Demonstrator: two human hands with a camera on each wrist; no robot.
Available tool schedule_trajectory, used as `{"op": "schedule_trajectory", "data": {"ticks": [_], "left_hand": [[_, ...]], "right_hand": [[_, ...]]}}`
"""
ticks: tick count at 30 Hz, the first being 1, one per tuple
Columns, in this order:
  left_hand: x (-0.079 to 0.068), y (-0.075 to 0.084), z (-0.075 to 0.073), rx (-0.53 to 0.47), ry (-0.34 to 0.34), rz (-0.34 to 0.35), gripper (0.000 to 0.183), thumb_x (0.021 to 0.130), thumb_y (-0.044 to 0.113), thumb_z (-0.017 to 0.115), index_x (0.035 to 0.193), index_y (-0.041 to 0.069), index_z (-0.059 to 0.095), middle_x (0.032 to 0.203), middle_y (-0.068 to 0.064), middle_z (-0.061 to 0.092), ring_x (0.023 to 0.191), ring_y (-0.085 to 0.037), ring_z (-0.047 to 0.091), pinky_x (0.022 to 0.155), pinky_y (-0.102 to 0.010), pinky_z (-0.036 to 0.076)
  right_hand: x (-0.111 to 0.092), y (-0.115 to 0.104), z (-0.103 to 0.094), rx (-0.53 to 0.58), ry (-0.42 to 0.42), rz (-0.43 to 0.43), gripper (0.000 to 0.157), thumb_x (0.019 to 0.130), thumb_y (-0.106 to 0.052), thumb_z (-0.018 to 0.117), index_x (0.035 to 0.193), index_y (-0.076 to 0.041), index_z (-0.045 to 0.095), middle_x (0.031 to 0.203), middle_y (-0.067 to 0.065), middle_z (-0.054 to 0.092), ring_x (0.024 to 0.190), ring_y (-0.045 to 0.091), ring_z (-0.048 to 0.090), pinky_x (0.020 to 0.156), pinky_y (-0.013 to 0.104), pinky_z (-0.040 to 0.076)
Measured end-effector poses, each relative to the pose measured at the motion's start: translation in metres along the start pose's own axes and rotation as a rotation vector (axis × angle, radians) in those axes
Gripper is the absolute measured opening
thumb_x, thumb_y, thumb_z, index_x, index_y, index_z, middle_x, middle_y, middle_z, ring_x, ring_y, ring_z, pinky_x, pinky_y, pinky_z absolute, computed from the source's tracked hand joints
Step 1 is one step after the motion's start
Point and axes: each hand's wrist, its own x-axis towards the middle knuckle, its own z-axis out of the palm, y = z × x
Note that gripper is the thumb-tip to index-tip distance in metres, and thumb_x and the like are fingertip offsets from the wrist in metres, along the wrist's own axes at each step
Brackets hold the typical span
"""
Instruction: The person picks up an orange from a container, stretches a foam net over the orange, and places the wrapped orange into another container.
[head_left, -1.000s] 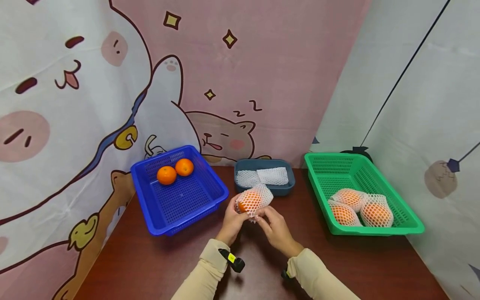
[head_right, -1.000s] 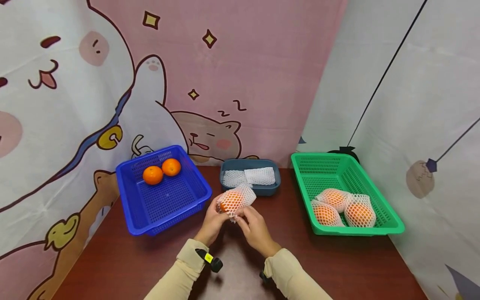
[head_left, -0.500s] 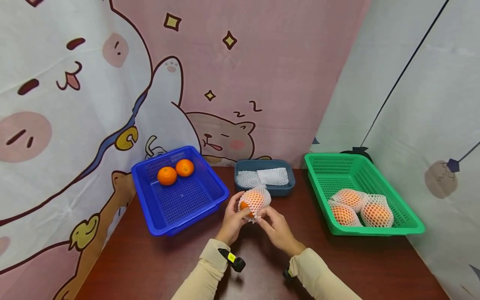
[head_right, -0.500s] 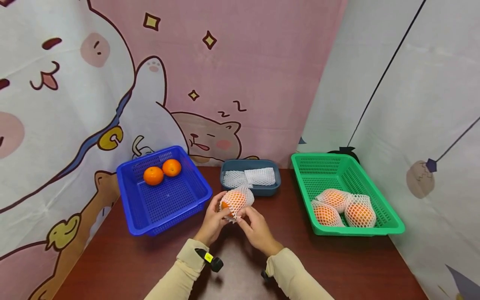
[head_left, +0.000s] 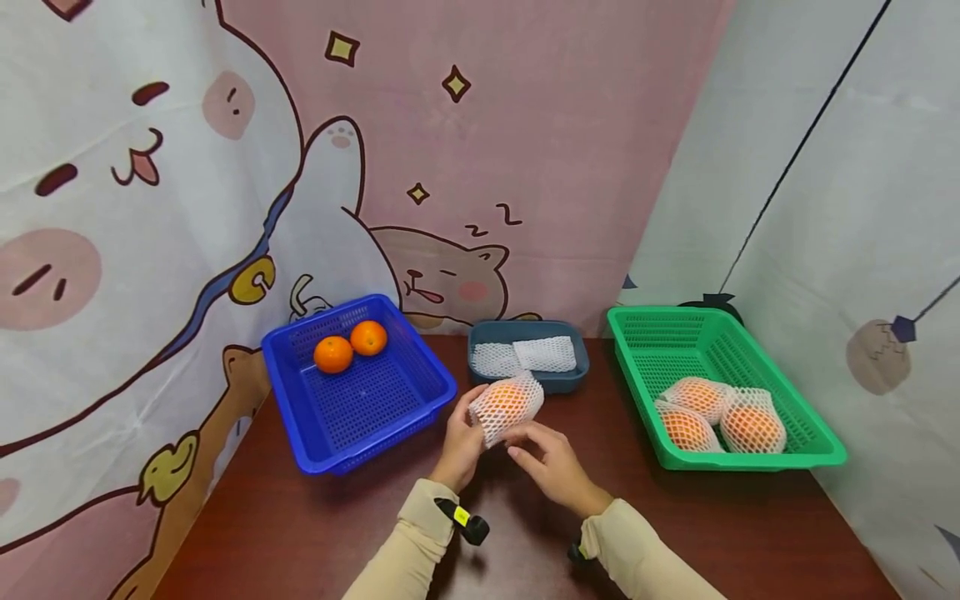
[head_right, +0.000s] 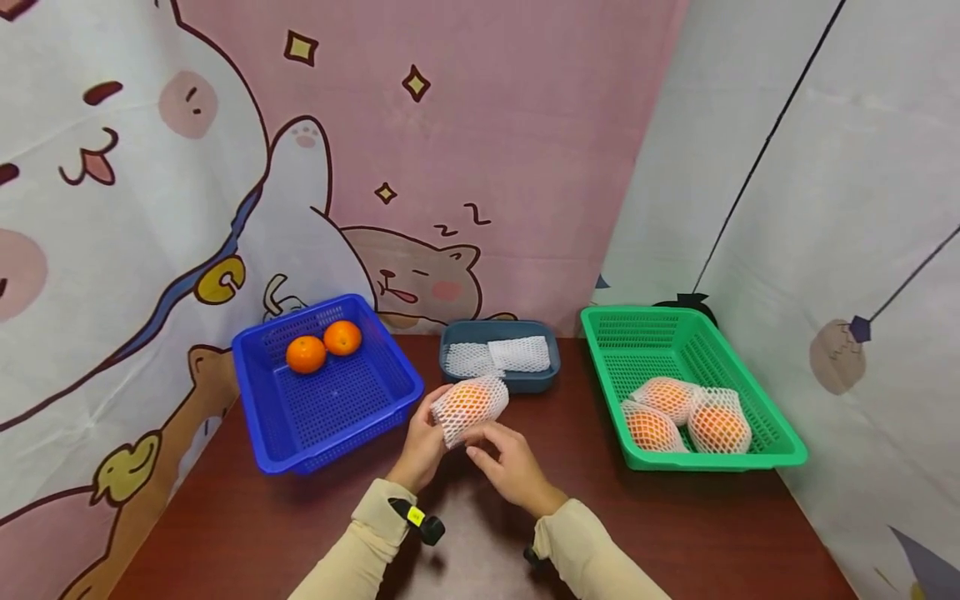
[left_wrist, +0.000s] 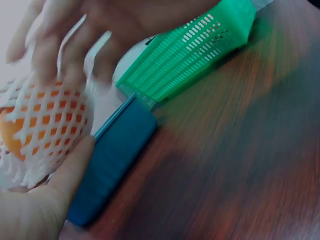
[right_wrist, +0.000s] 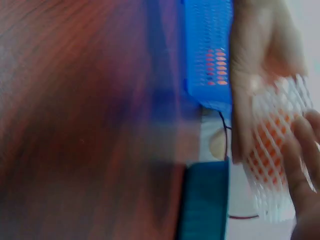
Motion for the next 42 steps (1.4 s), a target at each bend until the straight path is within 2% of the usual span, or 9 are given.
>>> {"op": "schedule_trajectory", "data": {"ticks": [3, 6, 10, 14, 24, 28, 31, 38, 42], "left_hand": [[0.0, 0.002, -0.005, -0.038, -0.086, -0.082, 0.058, 0.086, -0.012, 0.054, 0.14, 0.006, 0.046, 0.128, -0.017, 0.054, 0.102, -0.025, 0.062, 0.078, -0.041, 0.055], [-0.001, 0.005, -0.01, -0.054, -0.198, -0.172, 0.058, 0.087, -0.012, 0.054, 0.141, 0.006, 0.043, 0.126, -0.016, 0.054, 0.1, -0.026, 0.063, 0.077, -0.048, 0.055], [-0.003, 0.005, -0.013, -0.016, -0.362, -0.218, 0.059, 0.087, -0.009, 0.057, 0.142, 0.003, 0.04, 0.123, -0.013, 0.056, 0.099, -0.025, 0.063, 0.077, -0.049, 0.055], [-0.007, 0.001, -0.013, 0.009, -0.455, -0.203, 0.059, 0.086, -0.009, 0.058, 0.142, 0.001, 0.04, 0.121, -0.011, 0.058, 0.099, -0.023, 0.063, 0.076, -0.047, 0.055], [-0.013, -0.002, -0.009, -0.056, -0.452, -0.23, 0.054, 0.09, -0.006, 0.054, 0.142, 0.005, 0.042, 0.126, -0.013, 0.056, 0.1, -0.025, 0.063, 0.079, -0.052, 0.053], [-0.015, 0.002, -0.01, -0.173, -0.465, -0.266, 0.046, 0.103, 0.018, 0.038, 0.146, 0.005, 0.032, 0.134, -0.012, 0.051, 0.108, -0.027, 0.06, 0.09, -0.058, 0.046], [-0.016, 0.002, -0.011, -0.203, -0.459, -0.258, 0.051, 0.106, 0.037, 0.028, 0.148, 0.007, 0.03, 0.137, -0.013, 0.048, 0.114, -0.028, 0.056, 0.093, -0.059, 0.043], [-0.018, 0.003, -0.005, 0.01, -0.425, -0.144, 0.061, 0.093, 0.007, 0.062, 0.146, 0.001, 0.033, 0.126, -0.014, 0.051, 0.102, -0.025, 0.061, 0.082, -0.048, 0.053], [-0.018, 0.002, -0.003, 0.104, -0.407, -0.087, 0.065, 0.084, -0.002, 0.071, 0.142, 0.001, 0.042, 0.123, -0.014, 0.053, 0.098, -0.024, 0.062, 0.077, -0.041, 0.056]], "right_hand": [[0.004, 0.002, -0.016, -0.054, 0.127, -0.037, 0.029, 0.082, 0.002, 0.072, 0.111, -0.002, 0.066, 0.104, 0.008, 0.064, 0.091, 0.021, 0.058, 0.069, 0.029, 0.05], [0.009, 0.007, -0.035, -0.213, 0.158, -0.016, 0.044, 0.079, -0.006, 0.075, 0.122, -0.006, 0.063, 0.125, 0.012, 0.056, 0.112, 0.028, 0.049, 0.087, 0.038, 0.044], [0.009, 0.011, -0.052, -0.269, -0.04, 0.081, 0.068, 0.079, -0.024, 0.078, 0.14, -0.013, 0.049, 0.15, 0.011, 0.036, 0.135, 0.033, 0.028, 0.102, 0.062, 0.029], [0.004, 0.015, -0.056, -0.166, -0.216, 0.19, 0.086, 0.079, -0.036, 0.078, 0.151, -0.02, 0.034, 0.155, 0.005, 0.029, 0.138, 0.03, 0.028, 0.102, 0.065, 0.03], [-0.001, 0.01, -0.046, -0.039, -0.264, 0.264, 0.08, 0.078, -0.03, 0.08, 0.146, -0.013, 0.042, 0.141, 0.003, 0.05, 0.117, 0.02, 0.051, 0.095, 0.043, 0.043], [0.004, -0.01, -0.047, -0.039, -0.216, 0.265, 0.074, 0.077, -0.015, 0.081, 0.141, -0.001, 0.046, 0.132, 0.012, 0.055, 0.109, 0.023, 0.054, 0.091, 0.036, 0.045], [0.002, -0.004, -0.045, -0.048, -0.196, 0.31, 0.076, 0.076, -0.014, 0.081, 0.142, -0.004, 0.044, 0.134, 0.01, 0.054, 0.111, 0.025, 0.054, 0.093, 0.038, 0.045], [-0.006, 0.019, -0.037, -0.058, -0.196, 0.331, 0.083, 0.077, -0.028, 0.082, 0.147, -0.021, 0.039, 0.141, 0.005, 0.05, 0.116, 0.021, 0.052, 0.096, 0.047, 0.044], [-0.007, 0.022, -0.036, -0.044, -0.197, 0.297, 0.083, 0.077, -0.035, 0.081, 0.148, -0.02, 0.04, 0.143, 0.006, 0.048, 0.121, 0.022, 0.05, 0.099, 0.052, 0.041]]}}
